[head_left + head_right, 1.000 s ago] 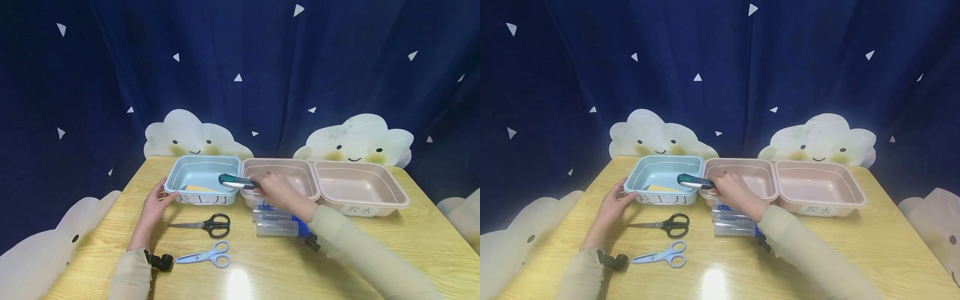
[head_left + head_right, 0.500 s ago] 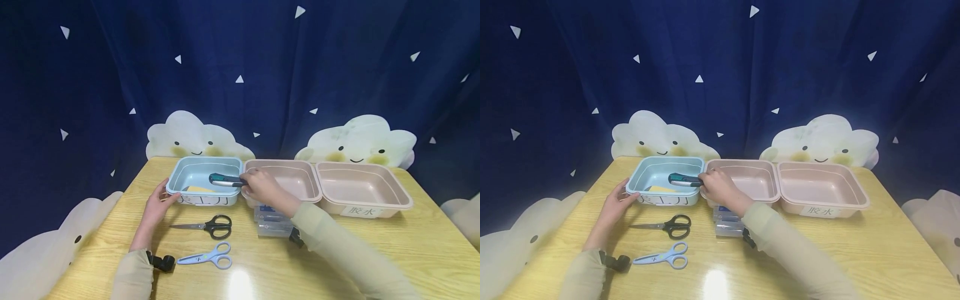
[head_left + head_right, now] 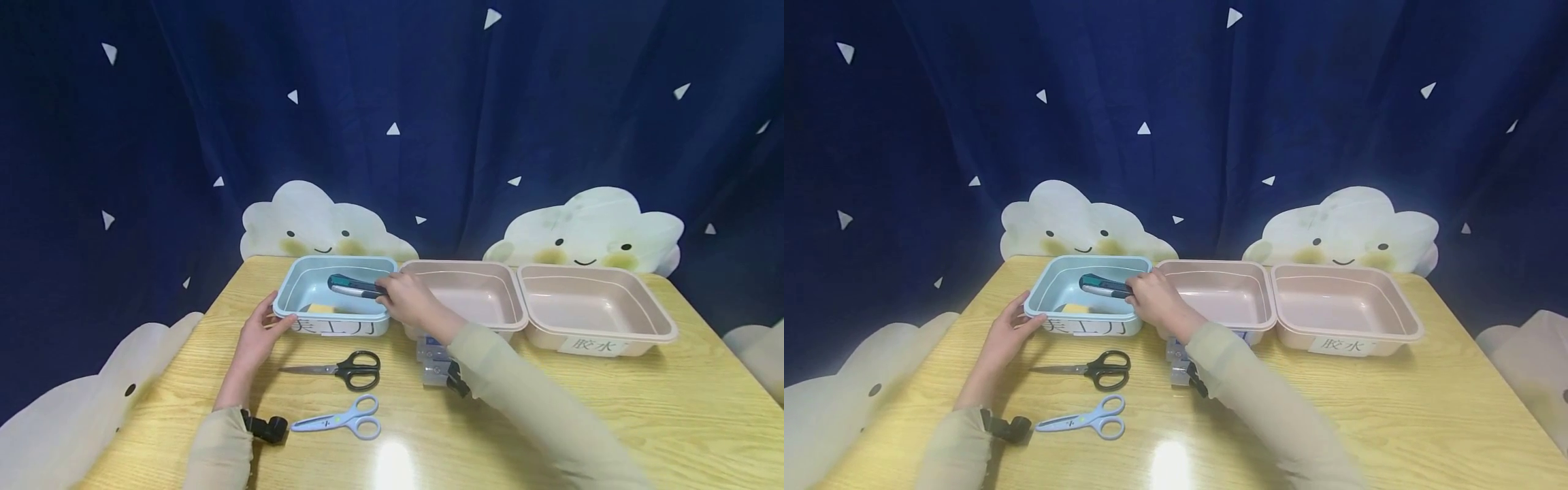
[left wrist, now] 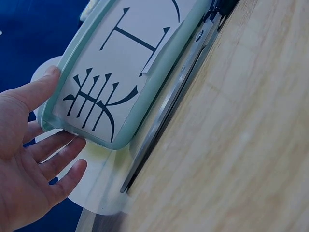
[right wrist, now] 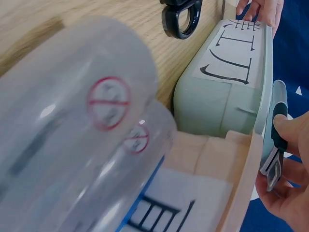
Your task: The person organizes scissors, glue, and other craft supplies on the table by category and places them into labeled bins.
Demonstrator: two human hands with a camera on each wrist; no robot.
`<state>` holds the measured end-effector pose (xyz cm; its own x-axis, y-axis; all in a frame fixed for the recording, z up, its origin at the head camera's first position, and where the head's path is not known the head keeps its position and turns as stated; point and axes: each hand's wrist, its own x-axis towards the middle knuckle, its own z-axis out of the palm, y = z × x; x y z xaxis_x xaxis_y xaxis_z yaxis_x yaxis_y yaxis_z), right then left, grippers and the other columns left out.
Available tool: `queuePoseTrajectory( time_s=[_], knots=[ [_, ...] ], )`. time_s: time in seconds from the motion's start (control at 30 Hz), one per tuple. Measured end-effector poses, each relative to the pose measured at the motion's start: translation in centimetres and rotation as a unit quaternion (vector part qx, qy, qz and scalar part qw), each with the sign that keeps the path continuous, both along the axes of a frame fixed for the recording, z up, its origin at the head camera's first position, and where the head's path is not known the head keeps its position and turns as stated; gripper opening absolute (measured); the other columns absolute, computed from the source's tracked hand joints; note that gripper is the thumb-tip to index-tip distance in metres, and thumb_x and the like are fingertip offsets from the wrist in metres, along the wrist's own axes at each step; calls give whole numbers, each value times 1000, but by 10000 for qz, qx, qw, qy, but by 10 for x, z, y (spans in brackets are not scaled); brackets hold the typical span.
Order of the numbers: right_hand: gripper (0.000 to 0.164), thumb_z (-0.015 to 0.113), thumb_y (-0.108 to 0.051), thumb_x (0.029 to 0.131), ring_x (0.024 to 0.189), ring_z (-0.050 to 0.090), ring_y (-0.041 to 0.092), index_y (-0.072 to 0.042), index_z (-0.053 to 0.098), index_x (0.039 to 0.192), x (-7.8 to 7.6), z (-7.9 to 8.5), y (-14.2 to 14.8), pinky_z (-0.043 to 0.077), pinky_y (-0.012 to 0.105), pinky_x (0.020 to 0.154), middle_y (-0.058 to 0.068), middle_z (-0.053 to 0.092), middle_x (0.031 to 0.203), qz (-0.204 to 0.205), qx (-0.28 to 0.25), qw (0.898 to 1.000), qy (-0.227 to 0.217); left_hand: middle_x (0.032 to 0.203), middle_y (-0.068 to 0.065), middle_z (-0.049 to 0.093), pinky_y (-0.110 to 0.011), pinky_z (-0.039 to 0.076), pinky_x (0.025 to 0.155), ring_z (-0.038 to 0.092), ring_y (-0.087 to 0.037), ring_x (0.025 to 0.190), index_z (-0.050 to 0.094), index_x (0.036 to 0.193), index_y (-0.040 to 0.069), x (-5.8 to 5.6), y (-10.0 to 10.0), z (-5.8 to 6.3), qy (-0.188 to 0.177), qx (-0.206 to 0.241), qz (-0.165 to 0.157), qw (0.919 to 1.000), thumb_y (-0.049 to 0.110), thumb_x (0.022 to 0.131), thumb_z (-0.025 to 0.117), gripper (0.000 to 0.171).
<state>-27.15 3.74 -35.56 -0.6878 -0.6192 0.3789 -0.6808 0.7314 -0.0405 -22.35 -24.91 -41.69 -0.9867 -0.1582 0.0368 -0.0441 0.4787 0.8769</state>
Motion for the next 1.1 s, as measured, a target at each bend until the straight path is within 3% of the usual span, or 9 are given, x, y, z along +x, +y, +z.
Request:
queuePoseTrajectory(
  time_s=[0.23, 0.6, 0.9, 1.1],
  knots=[
    [23, 68, -25, 80, 76, 61, 20, -6, 68, 94, -10, -6, -16, 44, 36, 78, 4, 69, 82, 128, -354, 9991, -209, 136, -17, 42, -43, 41, 90, 45, -32, 116, 21, 146, 17, -1, 1, -3, 35, -58, -43, 10000, 42, 84, 62, 78],
    [22, 66, -26, 83, 68, 59, 15, -7, 70, 94, -23, -10, -37, 48, 31, 67, 3, 69, 81, -61, -470, 9972, -582, 136, -16, 42, -43, 40, 91, 45, -31, 116, 21, 146, 18, -1, 0, -3, 9, -59, 5, 10000, 40, 84, 62, 78],
    [27, 64, -32, 84, 82, 60, 19, -12, 70, 100, -34, -17, -52, 46, 33, 80, 0, 70, 87, -564, -89, 9938, -958, 136, -16, 42, -43, 41, 91, 45, -31, 116, 21, 146, 18, 0, -2, -3, 59, -49, 3, 10000, 43, 83, 62, 78],
    [21, 65, -34, 83, 71, 57, 16, -13, 71, 84, -38, -19, -60, 46, 32, 71, -3, 67, 74, -690, 114, 9922, -1034, 136, -16, 42, -43, 40, 91, 45, -31, 116, 21, 146, 18, -1, -1, -3, 35, -23, 4, 10000, 42, 84, 62, 78]
  ],
)
